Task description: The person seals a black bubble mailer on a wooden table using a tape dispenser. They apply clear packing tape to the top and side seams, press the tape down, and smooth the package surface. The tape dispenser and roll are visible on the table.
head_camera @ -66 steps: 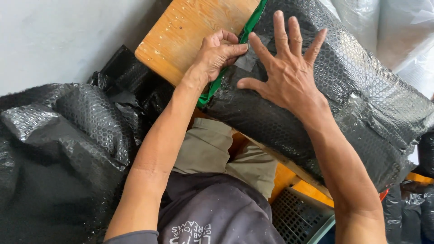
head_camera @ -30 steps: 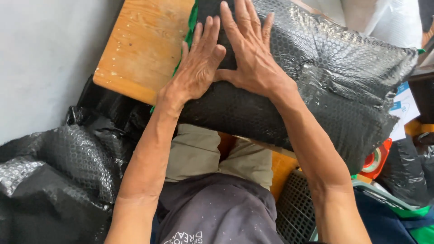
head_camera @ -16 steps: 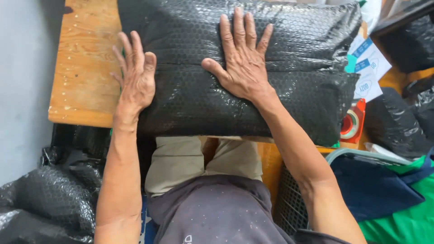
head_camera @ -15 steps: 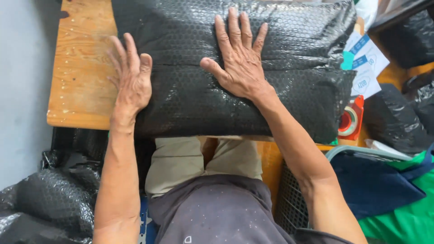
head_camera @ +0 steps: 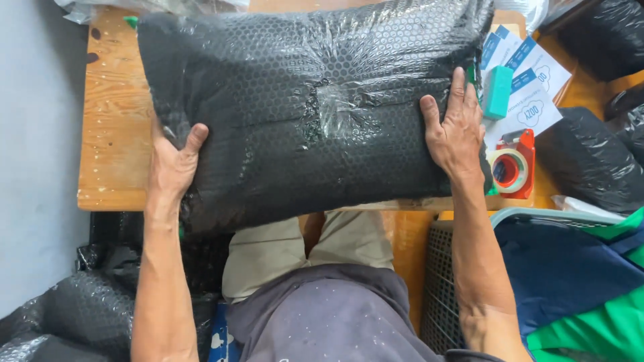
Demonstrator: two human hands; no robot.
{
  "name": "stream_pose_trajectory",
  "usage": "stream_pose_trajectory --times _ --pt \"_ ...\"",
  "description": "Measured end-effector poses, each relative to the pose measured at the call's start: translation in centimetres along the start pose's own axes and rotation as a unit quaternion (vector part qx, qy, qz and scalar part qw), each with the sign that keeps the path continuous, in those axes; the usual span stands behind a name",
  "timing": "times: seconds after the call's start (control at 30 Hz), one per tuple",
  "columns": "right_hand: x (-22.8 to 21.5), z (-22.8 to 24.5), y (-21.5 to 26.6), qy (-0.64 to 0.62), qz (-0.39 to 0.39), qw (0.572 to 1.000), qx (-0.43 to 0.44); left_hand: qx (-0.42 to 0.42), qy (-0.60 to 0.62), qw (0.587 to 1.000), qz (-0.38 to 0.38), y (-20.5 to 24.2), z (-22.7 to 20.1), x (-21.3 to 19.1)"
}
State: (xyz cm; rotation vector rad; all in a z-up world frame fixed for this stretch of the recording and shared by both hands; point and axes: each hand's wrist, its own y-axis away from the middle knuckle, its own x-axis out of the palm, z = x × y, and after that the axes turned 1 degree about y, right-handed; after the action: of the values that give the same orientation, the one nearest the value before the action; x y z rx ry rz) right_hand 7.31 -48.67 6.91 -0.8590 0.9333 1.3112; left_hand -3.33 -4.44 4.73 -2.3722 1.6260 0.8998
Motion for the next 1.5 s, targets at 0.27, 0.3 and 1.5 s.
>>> stream_pose_trajectory --times 0.27,0.3,1.5 --pt "-0.9 2.8 -9.1 0.019 0.099 0.956 -0.275 -0.043 0.118 0.972 -0.197 12.7 5.3 7.5" --pt "-0.5 3.6 -10.0 0.016 0.105 0.954 -0.281 -0.049 0.115 0.971 -0.204 14.4 4.2 7.6" --pt "2.4 -0.9 2.8 -0.31 0.1 0.943 -0.066 0.091 0.1 0.99 0.049 12.5 -1.7 5.6"
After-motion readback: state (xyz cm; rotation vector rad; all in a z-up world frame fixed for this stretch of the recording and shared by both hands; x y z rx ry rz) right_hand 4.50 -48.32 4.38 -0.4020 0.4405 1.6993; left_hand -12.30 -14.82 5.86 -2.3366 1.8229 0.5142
